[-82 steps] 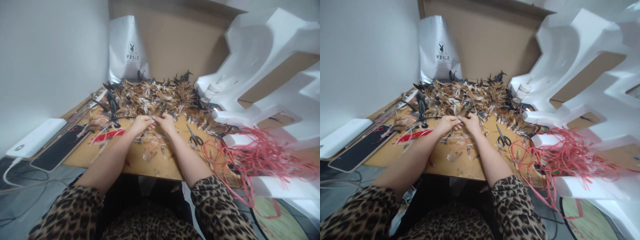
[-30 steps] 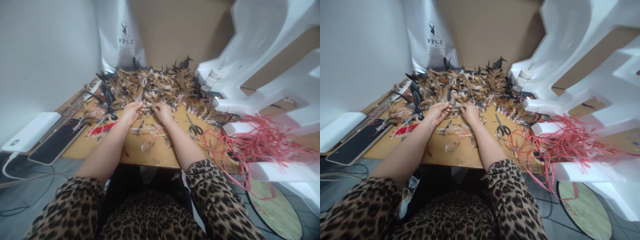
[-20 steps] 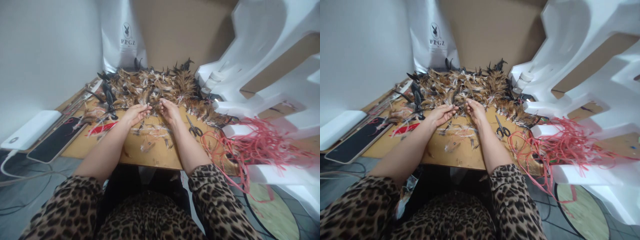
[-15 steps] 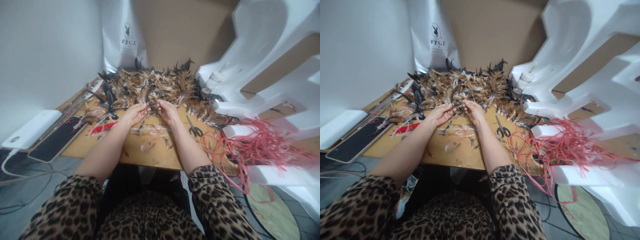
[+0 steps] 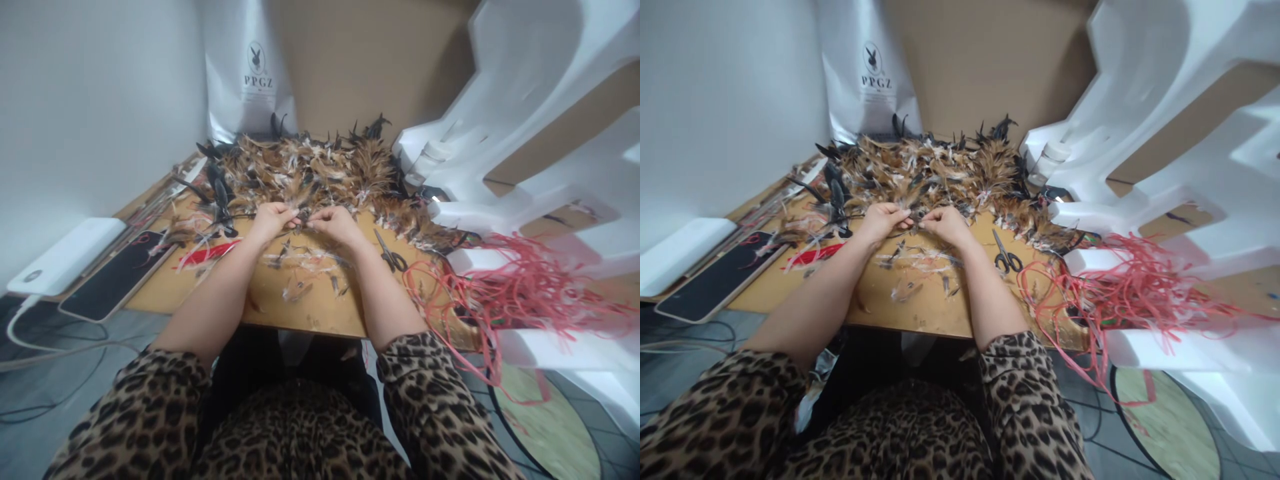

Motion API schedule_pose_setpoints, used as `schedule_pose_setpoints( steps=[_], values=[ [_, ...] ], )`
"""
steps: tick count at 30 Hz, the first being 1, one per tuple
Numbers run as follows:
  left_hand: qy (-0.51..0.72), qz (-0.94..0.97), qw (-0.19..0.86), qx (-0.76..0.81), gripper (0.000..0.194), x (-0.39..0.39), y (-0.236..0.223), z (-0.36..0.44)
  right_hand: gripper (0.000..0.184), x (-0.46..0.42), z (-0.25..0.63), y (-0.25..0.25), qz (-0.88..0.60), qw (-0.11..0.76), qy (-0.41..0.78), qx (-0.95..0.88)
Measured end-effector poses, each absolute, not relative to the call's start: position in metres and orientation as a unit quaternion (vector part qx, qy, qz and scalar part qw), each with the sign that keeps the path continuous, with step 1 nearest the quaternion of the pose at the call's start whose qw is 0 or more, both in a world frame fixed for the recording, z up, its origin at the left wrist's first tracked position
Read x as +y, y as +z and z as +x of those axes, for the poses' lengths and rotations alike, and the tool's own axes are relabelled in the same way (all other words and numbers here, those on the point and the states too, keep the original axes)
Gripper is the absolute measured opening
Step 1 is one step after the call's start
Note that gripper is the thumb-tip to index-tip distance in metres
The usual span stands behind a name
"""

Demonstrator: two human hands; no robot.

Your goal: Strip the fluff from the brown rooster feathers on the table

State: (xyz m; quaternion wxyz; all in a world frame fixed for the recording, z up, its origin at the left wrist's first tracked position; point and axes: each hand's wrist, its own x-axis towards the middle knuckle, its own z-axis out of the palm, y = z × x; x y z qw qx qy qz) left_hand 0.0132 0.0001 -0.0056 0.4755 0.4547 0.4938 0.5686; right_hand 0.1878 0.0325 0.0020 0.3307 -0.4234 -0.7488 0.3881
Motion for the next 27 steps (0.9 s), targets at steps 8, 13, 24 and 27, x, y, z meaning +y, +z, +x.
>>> schedule_pose_setpoints(
  steps=[8,13,24,27],
  values=[
    [0.621,0.353,0.556,0.425,0.014,0.003,-0.007,0.012,0.021,0.025,0.177,0.004,-0.416,0.383,0.509,-0.649],
    [0.614,0.309,0.607,0.399,0.007,0.002,-0.007,0.012,0.028,0.028,0.170,0.001,-0.379,0.462,0.596,-0.536],
    [0.519,0.288,0.716,0.368,0.005,-0.001,-0.013,0.018,0.027,0.024,0.149,-0.010,-0.356,0.565,0.531,-0.521],
    [0.521,0.283,0.718,0.364,0.004,-0.001,-0.013,0.018,0.026,0.024,0.148,-0.012,-0.365,0.568,0.507,-0.536]
  ],
)
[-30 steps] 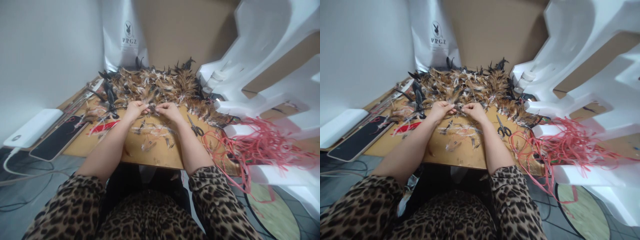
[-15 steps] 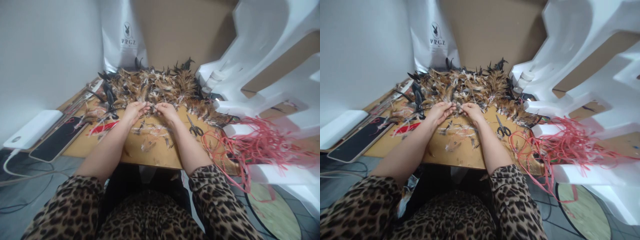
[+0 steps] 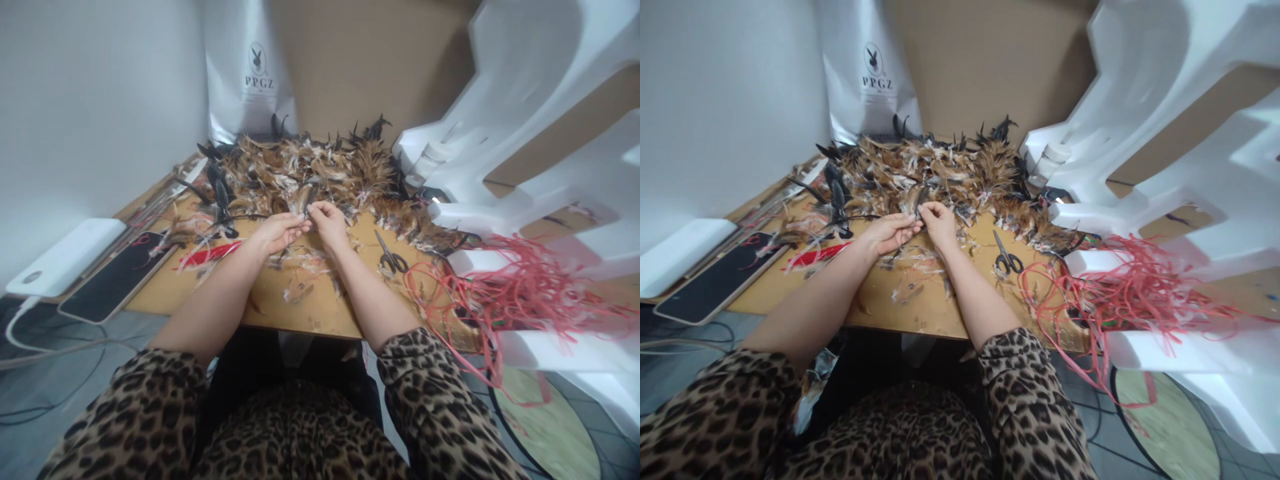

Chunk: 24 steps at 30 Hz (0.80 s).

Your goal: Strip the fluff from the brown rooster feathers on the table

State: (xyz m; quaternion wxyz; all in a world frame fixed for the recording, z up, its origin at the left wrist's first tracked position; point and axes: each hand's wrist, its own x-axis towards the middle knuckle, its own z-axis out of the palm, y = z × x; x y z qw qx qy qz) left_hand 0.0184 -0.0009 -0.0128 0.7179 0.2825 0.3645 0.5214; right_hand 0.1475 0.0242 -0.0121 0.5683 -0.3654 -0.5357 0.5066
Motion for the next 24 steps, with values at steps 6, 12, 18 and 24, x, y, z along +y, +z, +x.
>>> schedule_pose_setpoints(
  steps=[6,12,18,24],
  values=[
    [0.530,0.287,0.711,0.362,0.003,0.001,-0.014,0.018,0.024,0.024,0.146,-0.014,-0.366,0.568,0.493,-0.548],
    [0.540,0.309,0.685,0.380,0.006,0.003,-0.016,0.018,0.022,0.023,0.144,-0.015,-0.357,0.569,0.499,-0.548],
    [0.592,0.310,0.627,0.400,0.009,0.003,-0.007,0.011,0.022,0.032,0.153,-0.017,-0.403,0.563,0.460,-0.557],
    [0.681,0.253,0.576,0.374,0.006,0.010,-0.005,-0.004,0.016,0.048,0.169,-0.028,-0.448,0.507,0.290,-0.676]
  ],
)
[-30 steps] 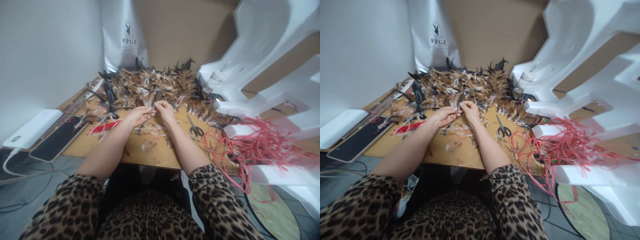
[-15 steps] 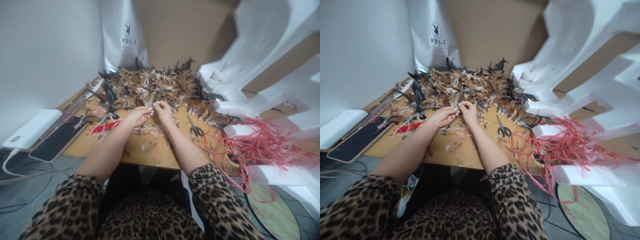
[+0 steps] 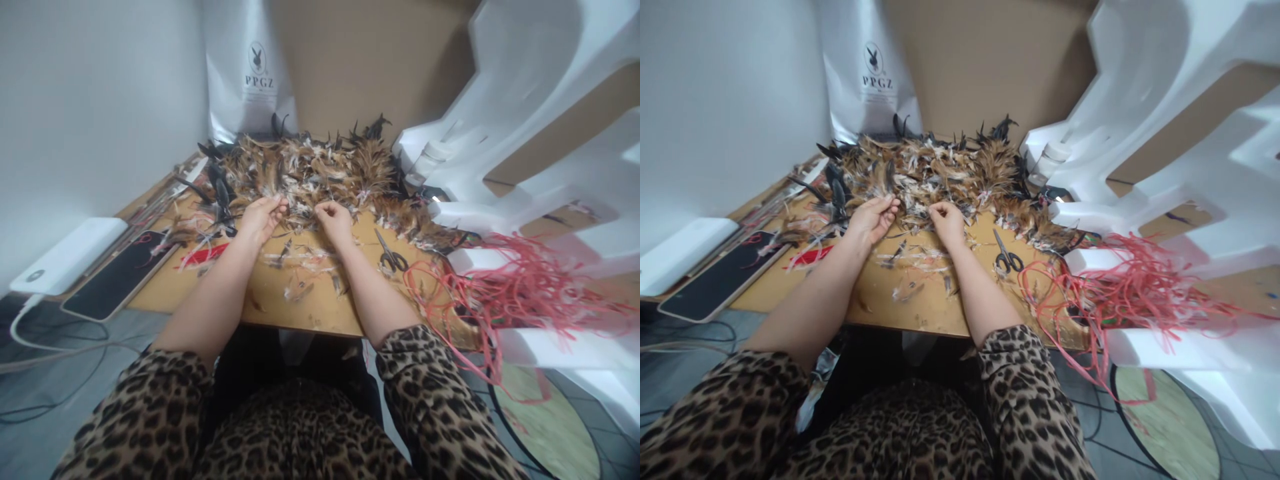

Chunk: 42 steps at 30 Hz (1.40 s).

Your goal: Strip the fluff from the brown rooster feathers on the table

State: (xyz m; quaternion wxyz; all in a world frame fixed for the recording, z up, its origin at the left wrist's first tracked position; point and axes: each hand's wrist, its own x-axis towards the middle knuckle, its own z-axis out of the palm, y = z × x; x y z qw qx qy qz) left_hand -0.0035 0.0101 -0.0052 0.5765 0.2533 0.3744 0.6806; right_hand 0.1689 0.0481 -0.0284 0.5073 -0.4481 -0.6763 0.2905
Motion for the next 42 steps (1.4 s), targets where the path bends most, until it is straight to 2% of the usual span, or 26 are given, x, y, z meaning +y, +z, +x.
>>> schedule_pose_setpoints(
  steps=[7,10,13,17,20,28,33,36,42],
  values=[
    [0.672,0.267,0.566,0.396,0.010,0.011,-0.010,-0.005,0.020,0.030,0.161,-0.021,-0.493,0.255,0.067,-0.829],
    [0.663,0.282,0.557,0.413,0.010,0.010,-0.008,-0.004,0.021,0.027,0.160,-0.019,-0.515,0.201,0.033,-0.832],
    [0.661,0.289,0.547,0.425,0.011,0.009,-0.008,-0.004,0.021,0.033,0.164,-0.019,-0.517,0.224,0.069,-0.823],
    [0.651,0.301,0.546,0.432,0.012,0.009,-0.008,-0.003,0.014,0.041,0.173,-0.017,-0.462,0.331,0.173,-0.805],
    [0.637,0.308,0.559,0.433,0.011,0.007,-0.008,-0.002,0.013,0.042,0.180,-0.011,-0.421,0.376,0.260,-0.784],
    [0.604,0.320,0.609,0.403,0.009,0.005,-0.009,0.000,0.023,0.034,0.191,0.007,-0.347,0.391,0.436,-0.733],
    [0.591,0.333,0.636,0.367,0.008,0.003,-0.008,0.002,0.024,0.033,0.192,0.008,-0.307,0.355,0.515,-0.718],
    [0.591,0.329,0.644,0.359,0.005,0.002,-0.008,0.004,0.024,0.033,0.192,0.006,-0.291,0.340,0.552,-0.704],
    [0.587,0.312,0.654,0.360,0.004,0.004,-0.011,0.005,0.027,0.032,0.190,0.003,-0.293,0.372,0.584,-0.660]
  ],
)
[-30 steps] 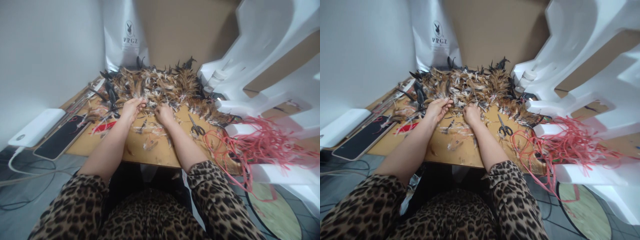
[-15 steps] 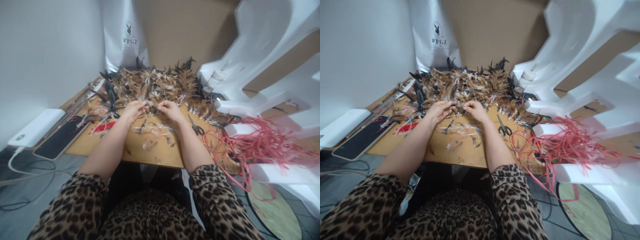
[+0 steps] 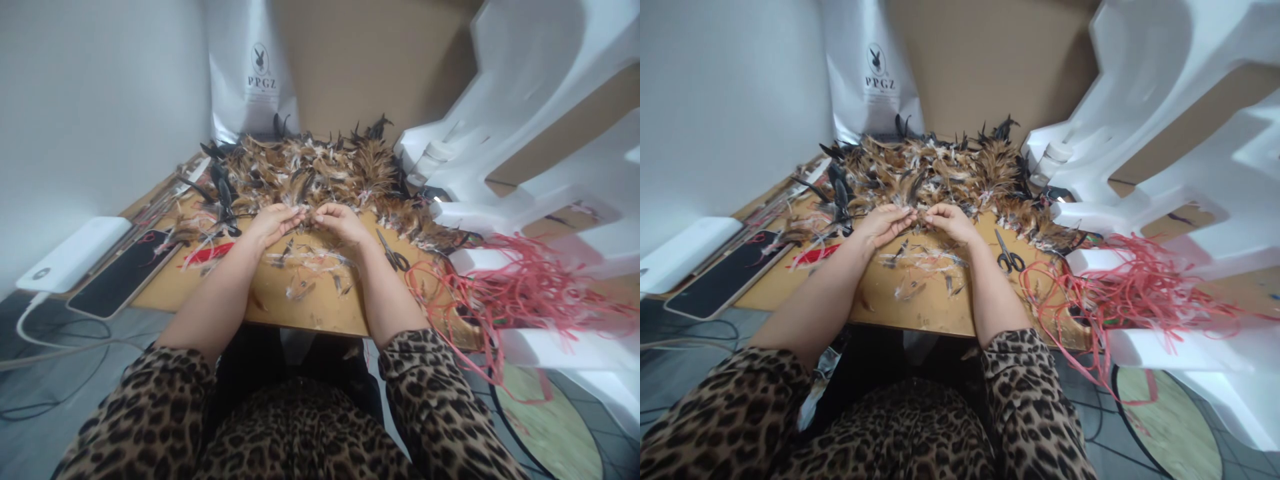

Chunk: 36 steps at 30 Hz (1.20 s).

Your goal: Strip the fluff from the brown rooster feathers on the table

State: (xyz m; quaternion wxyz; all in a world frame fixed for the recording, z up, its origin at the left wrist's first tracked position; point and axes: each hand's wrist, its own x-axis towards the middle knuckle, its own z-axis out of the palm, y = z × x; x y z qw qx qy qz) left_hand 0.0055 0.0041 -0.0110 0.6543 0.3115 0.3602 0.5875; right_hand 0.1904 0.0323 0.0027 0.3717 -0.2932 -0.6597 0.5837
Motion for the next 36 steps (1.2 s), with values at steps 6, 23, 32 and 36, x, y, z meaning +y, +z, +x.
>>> schedule_pose_setpoints(
  steps=[6,23,32,36],
  values=[
    [0.603,0.293,0.658,0.343,0.006,0.004,-0.008,0.007,0.030,0.025,0.177,0.000,-0.289,0.430,0.626,-0.582],
    [0.546,0.309,0.686,0.368,0.007,0.002,-0.012,0.009,0.037,0.029,0.162,-0.003,-0.344,0.504,0.614,-0.501],
    [0.532,0.315,0.693,0.370,0.005,-0.002,-0.011,0.017,0.036,0.024,0.153,-0.007,-0.347,0.526,0.591,-0.503],
    [0.531,0.314,0.694,0.371,0.003,-0.001,-0.011,0.017,0.035,0.020,0.150,-0.006,-0.349,0.532,0.584,-0.503]
  ],
)
